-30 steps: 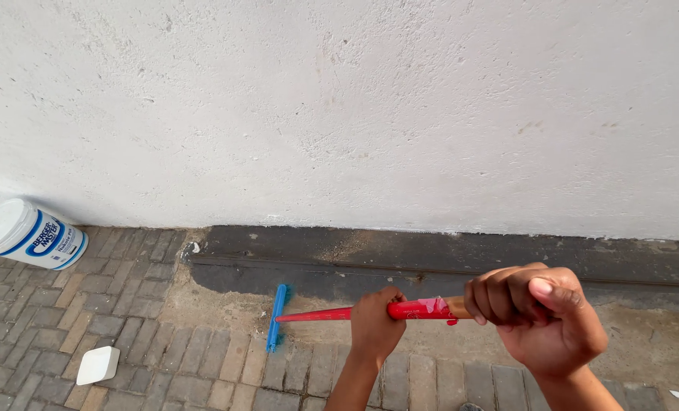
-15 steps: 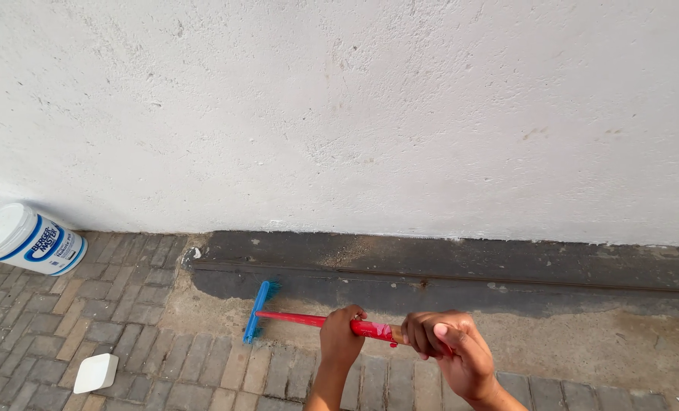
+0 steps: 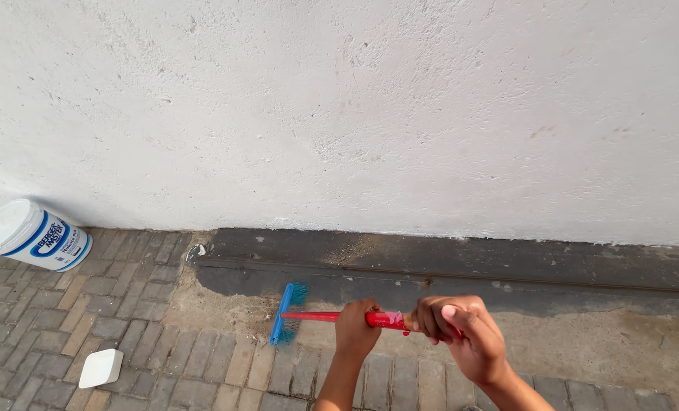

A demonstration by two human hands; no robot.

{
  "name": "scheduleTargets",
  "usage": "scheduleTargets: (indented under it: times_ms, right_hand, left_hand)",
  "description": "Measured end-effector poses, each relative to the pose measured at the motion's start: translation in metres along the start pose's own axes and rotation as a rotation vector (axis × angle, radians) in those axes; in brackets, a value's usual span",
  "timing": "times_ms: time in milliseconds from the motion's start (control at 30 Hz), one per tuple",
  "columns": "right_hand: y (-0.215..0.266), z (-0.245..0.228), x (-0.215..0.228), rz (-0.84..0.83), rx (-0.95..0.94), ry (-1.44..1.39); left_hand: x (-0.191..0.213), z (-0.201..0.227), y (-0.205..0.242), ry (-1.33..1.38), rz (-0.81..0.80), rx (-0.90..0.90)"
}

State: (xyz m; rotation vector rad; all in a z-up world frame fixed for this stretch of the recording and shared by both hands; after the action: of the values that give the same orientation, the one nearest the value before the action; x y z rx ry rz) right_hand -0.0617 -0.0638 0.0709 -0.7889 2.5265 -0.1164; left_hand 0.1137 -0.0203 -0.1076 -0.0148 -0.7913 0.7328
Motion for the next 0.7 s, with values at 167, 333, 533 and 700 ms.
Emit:
scheduleTargets:
  times_ms: [167, 333, 533, 700]
  right_hand:
    - [0.0, -0.003, -0.005, 0.009, 0.018, -0.027]
    - [-0.016, -0.087, 0.026, 0.07, 0.173, -0.153]
    - [-0.022, -0.106, 0.045, 0.087, 0.187, -0.148]
    - [-0.01, -0.017, 0.028, -0.08, 0.008, -0.002]
  left_hand:
    - [0.013, -0.01, -0.002, 0.026, -0.01, 0.035]
    - [0.016, 0.084, -0.011, 0.105, -0.061, -0.054]
    - [-0.013, 0.112, -0.011, 0.148, -0.202, -0.113]
    - [-0.022, 0.02, -0.003, 0.071, 0.023, -0.201]
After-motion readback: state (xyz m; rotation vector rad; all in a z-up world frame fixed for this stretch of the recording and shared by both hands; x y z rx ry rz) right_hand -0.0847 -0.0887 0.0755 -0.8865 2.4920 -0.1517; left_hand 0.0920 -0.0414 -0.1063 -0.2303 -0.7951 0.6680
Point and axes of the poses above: each hand's wrist, its own y-axis away from the middle knuckle, its own x-axis out of the back of the hand, z = x × y, the point moved 7 cm from there along -y, towards the middle knuckle, and after that the axes turned 14 degrees about z, right-handed, at the moved point
